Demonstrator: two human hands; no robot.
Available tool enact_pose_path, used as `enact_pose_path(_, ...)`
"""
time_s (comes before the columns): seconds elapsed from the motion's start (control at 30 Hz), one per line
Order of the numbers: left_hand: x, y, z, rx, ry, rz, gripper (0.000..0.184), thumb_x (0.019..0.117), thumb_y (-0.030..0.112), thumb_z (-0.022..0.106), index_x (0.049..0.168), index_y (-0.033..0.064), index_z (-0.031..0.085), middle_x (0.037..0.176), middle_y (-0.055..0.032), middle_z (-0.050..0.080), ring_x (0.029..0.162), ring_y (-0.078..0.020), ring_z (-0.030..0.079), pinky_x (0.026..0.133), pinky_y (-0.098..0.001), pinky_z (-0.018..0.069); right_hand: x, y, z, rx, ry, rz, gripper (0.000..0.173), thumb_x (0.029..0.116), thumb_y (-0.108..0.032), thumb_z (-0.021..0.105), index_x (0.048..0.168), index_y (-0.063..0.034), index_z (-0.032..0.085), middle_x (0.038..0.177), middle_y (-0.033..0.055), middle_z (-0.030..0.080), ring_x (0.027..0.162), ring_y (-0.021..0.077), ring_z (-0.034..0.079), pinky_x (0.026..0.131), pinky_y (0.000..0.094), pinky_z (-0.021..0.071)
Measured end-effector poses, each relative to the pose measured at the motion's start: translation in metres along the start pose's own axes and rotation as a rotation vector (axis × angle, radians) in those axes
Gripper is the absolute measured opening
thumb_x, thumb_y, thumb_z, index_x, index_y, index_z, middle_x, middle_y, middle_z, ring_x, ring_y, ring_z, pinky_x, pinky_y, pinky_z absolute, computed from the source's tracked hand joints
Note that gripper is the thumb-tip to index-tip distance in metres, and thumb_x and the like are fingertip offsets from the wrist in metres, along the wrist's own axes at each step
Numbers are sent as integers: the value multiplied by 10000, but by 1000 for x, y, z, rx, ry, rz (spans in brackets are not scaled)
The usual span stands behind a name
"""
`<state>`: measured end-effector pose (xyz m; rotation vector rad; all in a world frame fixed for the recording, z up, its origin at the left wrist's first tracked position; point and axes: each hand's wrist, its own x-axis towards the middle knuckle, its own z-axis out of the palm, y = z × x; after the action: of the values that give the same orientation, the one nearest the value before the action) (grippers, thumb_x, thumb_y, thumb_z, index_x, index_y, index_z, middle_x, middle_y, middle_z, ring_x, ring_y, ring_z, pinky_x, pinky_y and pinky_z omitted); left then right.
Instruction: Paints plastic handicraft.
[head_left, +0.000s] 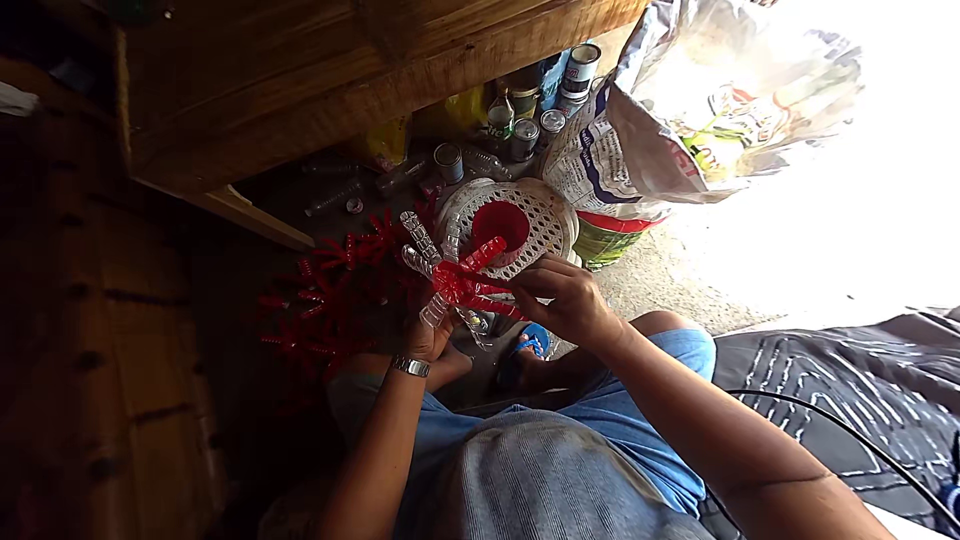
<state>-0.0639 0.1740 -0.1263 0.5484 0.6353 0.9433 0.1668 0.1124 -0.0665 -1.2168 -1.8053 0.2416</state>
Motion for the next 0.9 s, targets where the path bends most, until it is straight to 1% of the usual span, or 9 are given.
enact_pose_path(0.1, 0, -1, 1, 8, 21, -4, 461, 737, 374, 880, 1058, 129, 657, 947, -63, 733, 828, -170, 726, 738, -347, 620, 0, -3, -3, 5, 24, -21, 118, 915, -109, 679, 914, -32, 768, 866, 47, 717, 857, 111, 668, 781, 244, 568)
enact_pose_path(0.17, -1, -1, 2, 3, 27, -7, 433, 754, 360, 869, 1048, 119, 662, 943, -71, 734, 830, -177, 727, 745, -353, 620, 3, -5, -2, -1, 24, -21, 129, 918, -115, 686, 954, -32, 777, 887, 48, 718, 865, 107, 668, 787, 240, 572)
enact_pose_path(0.27, 0, -1, 1, 0, 13, 4, 460, 736, 371, 884, 1048, 116, 662, 942, -76, 734, 821, -182, 728, 738, -353, 622, 7, -1, 4, 1, -2, -25, 138, 932, -124, 694, 998, -38, 780, 908, 43, 724, 873, 107, 671, 792, 247, 575)
enact_pose_path(0.33, 0, -1, 1, 7, 0, 9, 475, 731, 391, 887, 1057, 125, 665, 947, -69, 736, 829, -177, 729, 744, -351, 621, 5, 1, 6, 6, -24, -21, 134, 937, -127, 692, 993, -43, 780, 908, 40, 726, 870, 106, 668, 793, 248, 571)
enact_pose_path(0.47, 0, -1, 1, 0, 2, 3, 434, 758, 361, 869, 1061, 130, 663, 955, -69, 735, 838, -179, 729, 751, -355, 621, 2, 1, 3, 19, 6, -24, 113, 918, -106, 689, 944, -31, 770, 885, 46, 719, 859, 105, 673, 783, 244, 577)
enact_pose_path(0.53, 0, -2, 1, -1, 11, 0, 456, 749, 368, 877, 1067, 122, 664, 963, -76, 738, 840, -185, 731, 745, -355, 623, 2, 1, 3, 23, 14, -18, 128, 918, -97, 689, 977, -20, 773, 904, 58, 719, 870, 111, 672, 792, 244, 577)
enact_pose_path(0.63, 1, -2, 1, 1, 1, 3, 480, 731, 385, 888, 1067, 122, 669, 955, -70, 738, 835, -182, 731, 745, -352, 623, 3, 4, 5, 8, -10, -6, 143, 930, -118, 688, 1002, -33, 779, 918, 46, 724, 875, 101, 672, 797, 241, 578)
enact_pose_path(0.8, 0, -2, -2, -10, -1, -5, 444, 753, 355, 876, 1061, 112, 667, 953, -82, 736, 832, -190, 732, 750, -364, 625, 3, 2, 2, 14, 9, -5, 116, 912, -112, 685, 935, -37, 770, 874, 39, 711, 854, 95, 666, 770, 230, 576)
enact_pose_path(0.9, 0, -3, -1, -8, 22, -14, 374, 798, 328, 838, 1051, 111, 671, 947, -80, 735, 837, -187, 729, 760, -364, 622, 4, 0, 1, -4, 2, 11, 130, 930, -110, 687, 983, -31, 776, 902, 49, 717, 868, 102, 672, 787, 236, 582)
